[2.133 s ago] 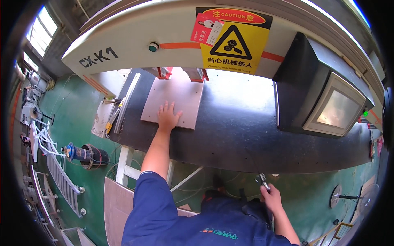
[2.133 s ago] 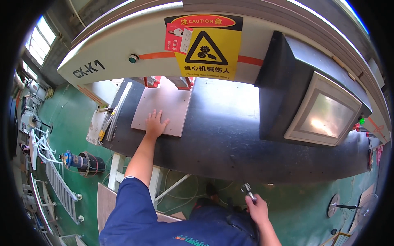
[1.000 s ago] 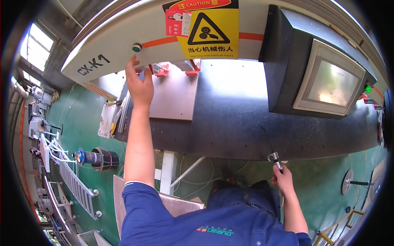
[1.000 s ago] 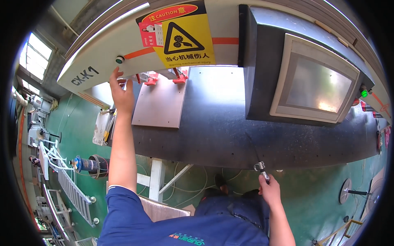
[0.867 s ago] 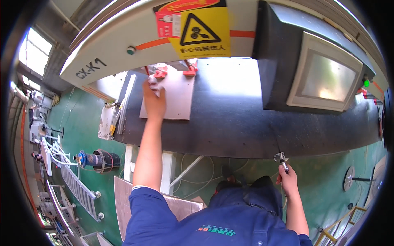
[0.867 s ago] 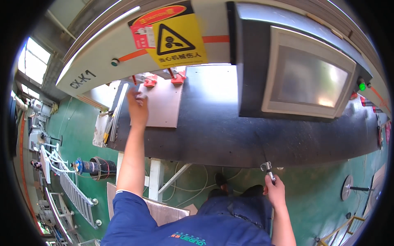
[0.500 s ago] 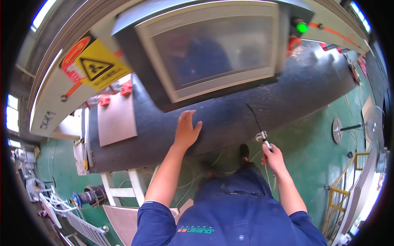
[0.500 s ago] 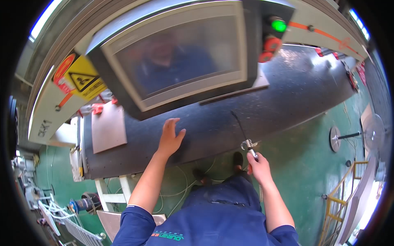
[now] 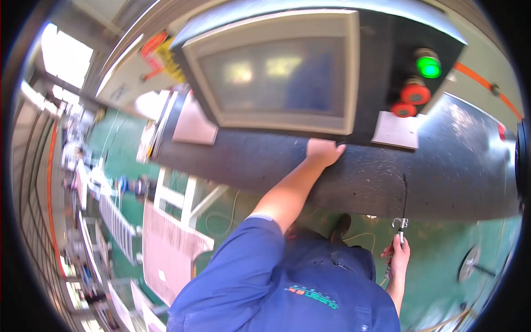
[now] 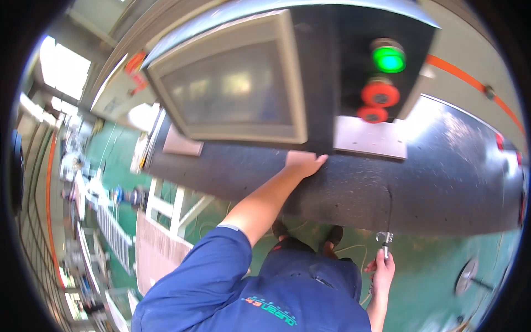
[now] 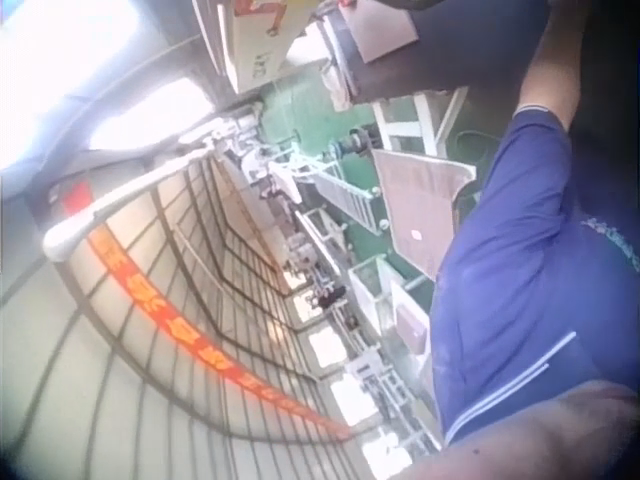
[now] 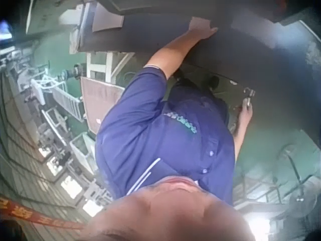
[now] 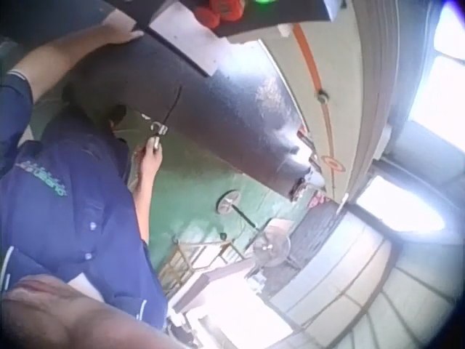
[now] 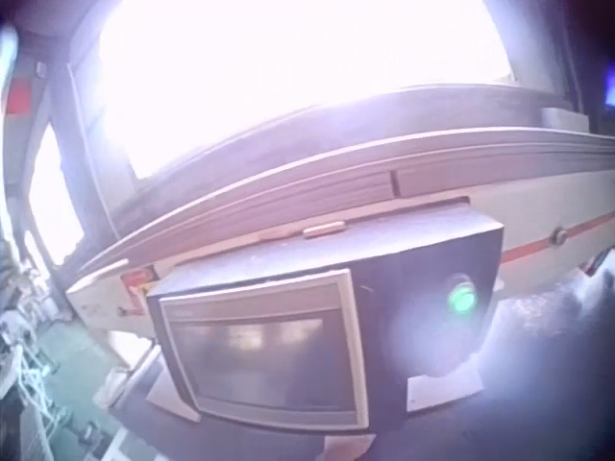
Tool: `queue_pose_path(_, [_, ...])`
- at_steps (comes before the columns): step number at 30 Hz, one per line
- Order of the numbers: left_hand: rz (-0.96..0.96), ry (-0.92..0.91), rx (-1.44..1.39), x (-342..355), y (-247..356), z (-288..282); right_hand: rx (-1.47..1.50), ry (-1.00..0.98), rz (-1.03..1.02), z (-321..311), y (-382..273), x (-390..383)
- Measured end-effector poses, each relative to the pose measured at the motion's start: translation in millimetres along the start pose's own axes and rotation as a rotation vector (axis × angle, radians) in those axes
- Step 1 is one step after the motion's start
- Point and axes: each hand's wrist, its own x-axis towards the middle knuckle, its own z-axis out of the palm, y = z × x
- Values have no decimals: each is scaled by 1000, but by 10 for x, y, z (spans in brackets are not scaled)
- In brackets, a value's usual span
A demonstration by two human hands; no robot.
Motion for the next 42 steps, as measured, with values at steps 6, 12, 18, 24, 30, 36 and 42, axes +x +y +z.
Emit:
queue_pose_path(6, [118, 590, -58, -359, 112, 596, -172, -175, -87, -174, -243, 288])
queue_pose_path(12, [249, 309, -70, -1307, 632, 858, -237, -170, -132, -247, -440, 401])
queue_pose_path(18, [294, 413, -103, -1144, -4, 651, -291, -166, -155, -93, -542, 333])
queue_pose_path(24, [276, 451, -34, -1079, -77, 747, -289, -87, -55, -181, -378, 35])
queue_pose_path(30, [233, 451, 24, -1208, -23, 775, -124, 3, -38, -345, -186, -123])
queue_pose_path(36, [113, 229, 18, -1550, 243, 857, -160, -14, -56, -398, -72, -174])
queue_pose_path(42, [189, 535, -73, -1258, -335, 705, -145, -47, -40, -457, -82, -133])
